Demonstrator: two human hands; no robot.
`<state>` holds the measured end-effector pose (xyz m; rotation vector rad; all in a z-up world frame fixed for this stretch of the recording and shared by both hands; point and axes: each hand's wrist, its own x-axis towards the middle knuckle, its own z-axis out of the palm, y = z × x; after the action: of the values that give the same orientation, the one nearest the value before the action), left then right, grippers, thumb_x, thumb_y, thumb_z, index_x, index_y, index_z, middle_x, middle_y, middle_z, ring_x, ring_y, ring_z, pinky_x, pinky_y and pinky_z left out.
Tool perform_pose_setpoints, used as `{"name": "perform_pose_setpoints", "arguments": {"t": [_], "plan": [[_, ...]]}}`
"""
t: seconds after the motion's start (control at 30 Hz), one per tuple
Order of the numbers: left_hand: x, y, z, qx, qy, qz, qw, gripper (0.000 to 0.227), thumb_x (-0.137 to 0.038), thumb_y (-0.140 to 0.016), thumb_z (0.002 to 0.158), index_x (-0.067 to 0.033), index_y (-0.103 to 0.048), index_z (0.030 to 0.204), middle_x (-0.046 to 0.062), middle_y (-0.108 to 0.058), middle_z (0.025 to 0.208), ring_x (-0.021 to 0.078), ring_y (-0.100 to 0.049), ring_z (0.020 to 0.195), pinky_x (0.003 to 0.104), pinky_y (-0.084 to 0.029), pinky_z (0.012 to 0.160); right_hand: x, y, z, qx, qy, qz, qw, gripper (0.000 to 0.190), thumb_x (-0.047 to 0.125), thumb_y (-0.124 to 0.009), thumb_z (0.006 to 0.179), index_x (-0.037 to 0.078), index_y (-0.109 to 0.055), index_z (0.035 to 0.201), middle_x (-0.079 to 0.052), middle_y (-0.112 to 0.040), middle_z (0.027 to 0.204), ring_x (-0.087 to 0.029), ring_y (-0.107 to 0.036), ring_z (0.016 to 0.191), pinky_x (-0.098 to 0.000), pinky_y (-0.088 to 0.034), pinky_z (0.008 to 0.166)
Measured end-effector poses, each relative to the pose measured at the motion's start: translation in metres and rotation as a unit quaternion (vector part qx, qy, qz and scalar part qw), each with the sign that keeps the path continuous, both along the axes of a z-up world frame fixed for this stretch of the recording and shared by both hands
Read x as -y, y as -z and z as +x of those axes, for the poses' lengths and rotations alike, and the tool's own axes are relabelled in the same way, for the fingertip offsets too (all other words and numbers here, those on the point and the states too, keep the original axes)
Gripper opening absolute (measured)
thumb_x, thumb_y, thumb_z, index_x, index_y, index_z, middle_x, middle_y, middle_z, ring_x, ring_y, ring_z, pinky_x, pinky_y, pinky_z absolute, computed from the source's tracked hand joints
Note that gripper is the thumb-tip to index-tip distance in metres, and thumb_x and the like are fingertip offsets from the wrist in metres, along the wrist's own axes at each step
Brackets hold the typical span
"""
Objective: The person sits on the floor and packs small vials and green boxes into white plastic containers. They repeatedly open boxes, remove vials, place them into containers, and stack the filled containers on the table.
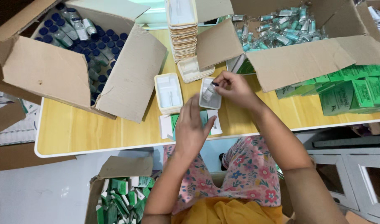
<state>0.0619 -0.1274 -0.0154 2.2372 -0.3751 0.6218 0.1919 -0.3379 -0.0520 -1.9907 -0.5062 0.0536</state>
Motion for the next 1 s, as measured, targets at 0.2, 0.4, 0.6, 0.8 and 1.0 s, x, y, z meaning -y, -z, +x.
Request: {"name": "perform_pose_setpoints", "arguments": {"t": [0.2, 0.4, 0.6, 0.8, 1.0], "plan": [[0.018, 0.005, 0.039, -0.216, 0.004, 0.071, 0.974, 0.110, -0.031, -0.088, 0.074, 0.0031, -0.022, 0.156, 0.026, -0.057, 0.128, 0.0414, -0.060, 0.114, 0.046, -0.052, 0.091, -0.009, 0.007, -0.001, 0.025, -0.038, 0.007, 0.999, 0.016, 0.008, -0.078, 0.089, 0.003, -0.072, 0.102, 0.001, -0.065, 0.083, -0.006, -0.056, 0.074, -0.0244, -0.048, 0.067], [0.027, 0.024, 0.046, -0.196, 0.019, 0.053, 0.979, 0.121, -0.034, -0.091, 0.070, 0.0094, -0.017, 0.154, 0.029, -0.059, 0.124, 0.0423, -0.060, 0.114, 0.045, -0.053, 0.092, -0.023, 0.010, -0.006, 0.146, 0.030, -0.088, 0.985, 0.021, 0.013, -0.086, 0.082, 0.005, -0.067, 0.080, -0.007, -0.063, 0.073, -0.021, -0.058, 0.070, -0.0343, -0.047, 0.062], [0.027, 0.032, 0.044, -0.173, 0.017, 0.015, 0.985, 0.126, -0.032, -0.092, 0.070, 0.0119, -0.011, 0.155, 0.030, -0.063, 0.122, 0.0432, -0.061, 0.114, 0.045, -0.053, 0.093, -0.027, 0.009, -0.006, 0.211, 0.017, -0.151, 0.966, 0.026, 0.018, -0.087, 0.082, 0.005, -0.064, 0.077, -0.008, -0.066, 0.078, -0.029, -0.060, 0.079, -0.0418, -0.048, 0.072], [0.023, 0.027, 0.046, -0.180, 0.009, 0.012, 0.983, 0.129, -0.033, -0.093, 0.071, 0.0114, -0.006, 0.155, 0.030, -0.068, 0.110, 0.0444, -0.063, 0.105, 0.047, -0.053, 0.087, -0.015, -0.002, -0.003, 0.145, -0.086, -0.094, 0.981, 0.037, 0.025, -0.087, 0.075, 0.006, -0.074, 0.104, -0.008, -0.066, 0.095, -0.029, -0.059, 0.094, -0.0408, -0.047, 0.083], [0.022, 0.026, 0.047, -0.188, 0.022, -0.004, 0.982, 0.132, -0.031, -0.092, 0.072, 0.0109, 0.000, 0.156, 0.021, -0.073, 0.101, 0.0408, -0.066, 0.099, 0.046, -0.054, 0.086, -0.021, 0.004, -0.004, 0.139, -0.042, -0.159, 0.977, 0.041, 0.034, -0.089, 0.073, 0.007, -0.070, 0.099, -0.007, -0.063, 0.098, -0.030, -0.057, 0.098, -0.0414, -0.045, 0.085]]}}
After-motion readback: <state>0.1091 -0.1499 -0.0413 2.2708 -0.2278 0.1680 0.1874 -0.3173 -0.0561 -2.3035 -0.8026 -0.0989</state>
